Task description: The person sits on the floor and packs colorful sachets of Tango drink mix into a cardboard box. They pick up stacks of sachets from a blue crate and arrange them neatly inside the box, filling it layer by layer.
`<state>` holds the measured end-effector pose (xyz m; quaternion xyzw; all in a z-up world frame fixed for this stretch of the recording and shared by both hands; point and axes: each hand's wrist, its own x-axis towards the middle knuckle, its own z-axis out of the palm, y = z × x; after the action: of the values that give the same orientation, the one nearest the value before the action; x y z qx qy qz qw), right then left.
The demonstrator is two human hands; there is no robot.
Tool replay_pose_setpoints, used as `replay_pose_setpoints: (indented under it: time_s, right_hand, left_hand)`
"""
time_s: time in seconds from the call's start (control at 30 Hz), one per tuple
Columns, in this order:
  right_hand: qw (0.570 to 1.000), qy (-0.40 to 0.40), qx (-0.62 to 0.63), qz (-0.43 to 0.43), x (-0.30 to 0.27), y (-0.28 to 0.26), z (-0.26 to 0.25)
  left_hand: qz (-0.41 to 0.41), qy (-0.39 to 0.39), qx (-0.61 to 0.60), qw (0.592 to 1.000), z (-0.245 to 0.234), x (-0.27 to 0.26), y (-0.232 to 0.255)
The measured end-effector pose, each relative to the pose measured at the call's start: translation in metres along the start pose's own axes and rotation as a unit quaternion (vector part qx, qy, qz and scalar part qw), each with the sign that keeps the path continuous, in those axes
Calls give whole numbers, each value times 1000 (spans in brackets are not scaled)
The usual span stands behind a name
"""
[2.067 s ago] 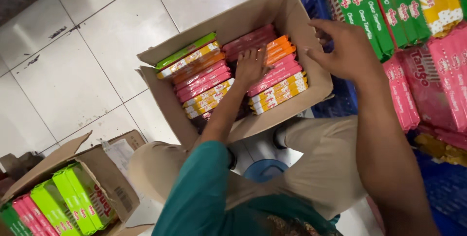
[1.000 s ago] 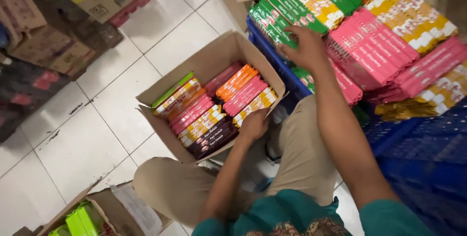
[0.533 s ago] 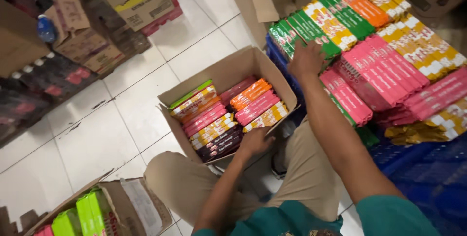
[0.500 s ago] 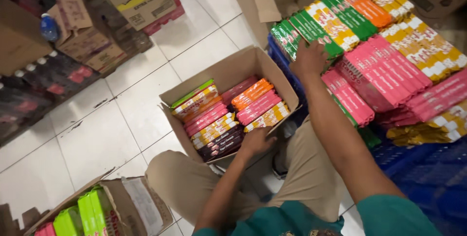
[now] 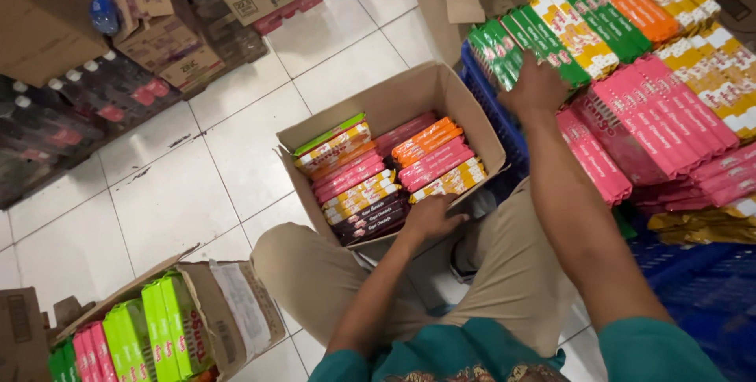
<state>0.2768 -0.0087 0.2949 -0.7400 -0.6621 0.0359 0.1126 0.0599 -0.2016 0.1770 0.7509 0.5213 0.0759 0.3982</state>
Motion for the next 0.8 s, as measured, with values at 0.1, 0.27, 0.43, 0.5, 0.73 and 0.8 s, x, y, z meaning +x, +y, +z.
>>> replay_pose_setpoints:
  time_s: [0.1,0.27,0.43,0.5,0.73,0.8]
  right_hand:
    - [998,41,-36,-8,4,-10,-21]
    - [999,37,-22,3,-18,-28,-65]
    - [989,80,-100,-78,-33,-25,-101]
    - [947,172,-176,-208,-51,-36,-122]
    - [921,-25,-140,-363,-45,-68,-122]
    - [912,-94,-60,-395,-47,-85,-124]
  left_hand:
    - [18,47,29,998,15,10,-13]
    - [37,132,-40,990,19,19,-26]
    - [101,242,-82,961,-29,26,-24]
    - [148,340,-3,929,-61,27,-17]
    - [151,224,138,953,-181,34,19]
    - [190,146,134,962,-198,35,19]
